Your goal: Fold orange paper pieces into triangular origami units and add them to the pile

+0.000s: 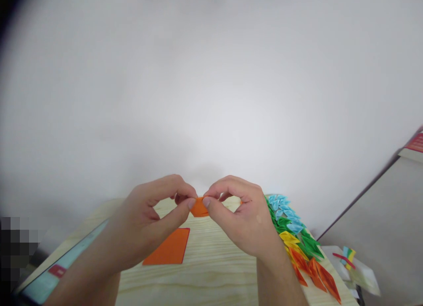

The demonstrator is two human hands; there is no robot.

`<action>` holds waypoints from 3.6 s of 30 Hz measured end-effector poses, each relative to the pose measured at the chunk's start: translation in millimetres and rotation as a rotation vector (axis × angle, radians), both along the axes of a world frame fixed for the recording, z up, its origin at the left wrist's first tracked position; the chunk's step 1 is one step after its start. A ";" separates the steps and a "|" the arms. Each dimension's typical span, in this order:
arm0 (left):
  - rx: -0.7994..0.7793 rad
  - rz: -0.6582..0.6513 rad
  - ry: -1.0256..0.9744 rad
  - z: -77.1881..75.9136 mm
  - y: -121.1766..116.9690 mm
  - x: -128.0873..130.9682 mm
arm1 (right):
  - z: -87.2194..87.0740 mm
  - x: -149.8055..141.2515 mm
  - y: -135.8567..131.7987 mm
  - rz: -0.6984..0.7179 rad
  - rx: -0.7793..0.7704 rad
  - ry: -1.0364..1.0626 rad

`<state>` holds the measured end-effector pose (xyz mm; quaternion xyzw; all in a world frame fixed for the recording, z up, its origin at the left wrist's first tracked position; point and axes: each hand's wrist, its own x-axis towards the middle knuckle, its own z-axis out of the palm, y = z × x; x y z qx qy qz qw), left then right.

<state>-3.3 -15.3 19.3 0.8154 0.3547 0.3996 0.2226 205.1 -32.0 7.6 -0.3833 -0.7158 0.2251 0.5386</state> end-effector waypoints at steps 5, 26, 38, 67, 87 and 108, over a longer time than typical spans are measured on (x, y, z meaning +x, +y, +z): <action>-0.005 -0.043 0.002 1.2 0.6 -2.3 | -1.0 2.4 1.2 -0.004 -0.030 0.046; -0.135 -0.001 -0.233 -7.3 8.4 -0.1 | -8.5 1.4 4.5 0.147 -0.286 0.164; -0.232 -0.112 -0.368 -10.8 13.9 1.8 | -2.2 -1.1 1.3 0.050 -0.193 0.346; -0.095 -0.102 -0.238 -13.1 17.6 2.5 | -4.2 4.4 0.4 -0.017 -0.145 -0.014; -0.263 -0.208 -0.682 -16.2 20.1 3.6 | -5.5 -9.3 1.7 0.044 -0.139 0.394; -0.122 -0.176 -0.501 -21.5 15.7 4.5 | -9.3 -5.4 10.1 0.155 -0.214 0.400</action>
